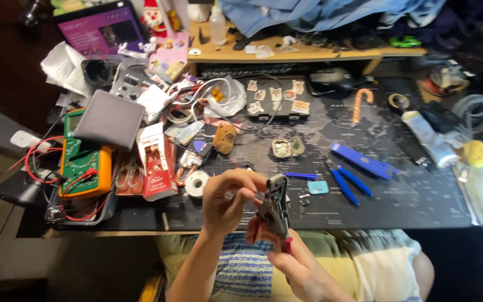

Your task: Soldering wires to a small electronic component and using pliers to manipulate parts on a workbench.

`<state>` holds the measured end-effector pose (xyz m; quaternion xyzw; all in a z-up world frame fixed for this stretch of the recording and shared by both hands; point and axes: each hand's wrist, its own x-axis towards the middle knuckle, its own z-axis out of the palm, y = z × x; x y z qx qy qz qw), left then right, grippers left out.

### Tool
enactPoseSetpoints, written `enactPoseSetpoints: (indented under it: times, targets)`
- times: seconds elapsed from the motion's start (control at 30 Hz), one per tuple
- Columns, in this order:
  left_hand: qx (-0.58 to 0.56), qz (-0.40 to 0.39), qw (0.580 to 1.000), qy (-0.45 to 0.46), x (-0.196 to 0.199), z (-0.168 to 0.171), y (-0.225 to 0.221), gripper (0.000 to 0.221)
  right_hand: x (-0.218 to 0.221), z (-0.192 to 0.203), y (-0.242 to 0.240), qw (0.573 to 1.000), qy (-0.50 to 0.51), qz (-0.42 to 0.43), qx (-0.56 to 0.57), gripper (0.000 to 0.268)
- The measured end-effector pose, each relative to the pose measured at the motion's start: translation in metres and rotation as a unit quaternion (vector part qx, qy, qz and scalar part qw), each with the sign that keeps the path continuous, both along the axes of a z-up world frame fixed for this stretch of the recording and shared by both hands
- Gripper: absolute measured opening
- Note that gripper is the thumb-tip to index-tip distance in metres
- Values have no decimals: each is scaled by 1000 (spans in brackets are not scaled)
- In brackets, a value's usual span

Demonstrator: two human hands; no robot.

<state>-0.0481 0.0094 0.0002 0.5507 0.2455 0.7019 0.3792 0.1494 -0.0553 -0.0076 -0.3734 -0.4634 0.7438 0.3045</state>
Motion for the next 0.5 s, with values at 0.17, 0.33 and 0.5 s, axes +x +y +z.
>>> enactPoseSetpoints:
  times: [0.17,0.33,0.5]
  targets:
    - [-13,-19,998,58,-20,2,8,35,-10,36,6,956,-183,-31,-226,62]
    - [-65,-40,996,38,-25,-4,15,30,-12,4,20,990,118,81,-20,59]
    - [-103,-64,992,26,-24,-8,18,28,-17,-7,42,986,130,108,1,68]
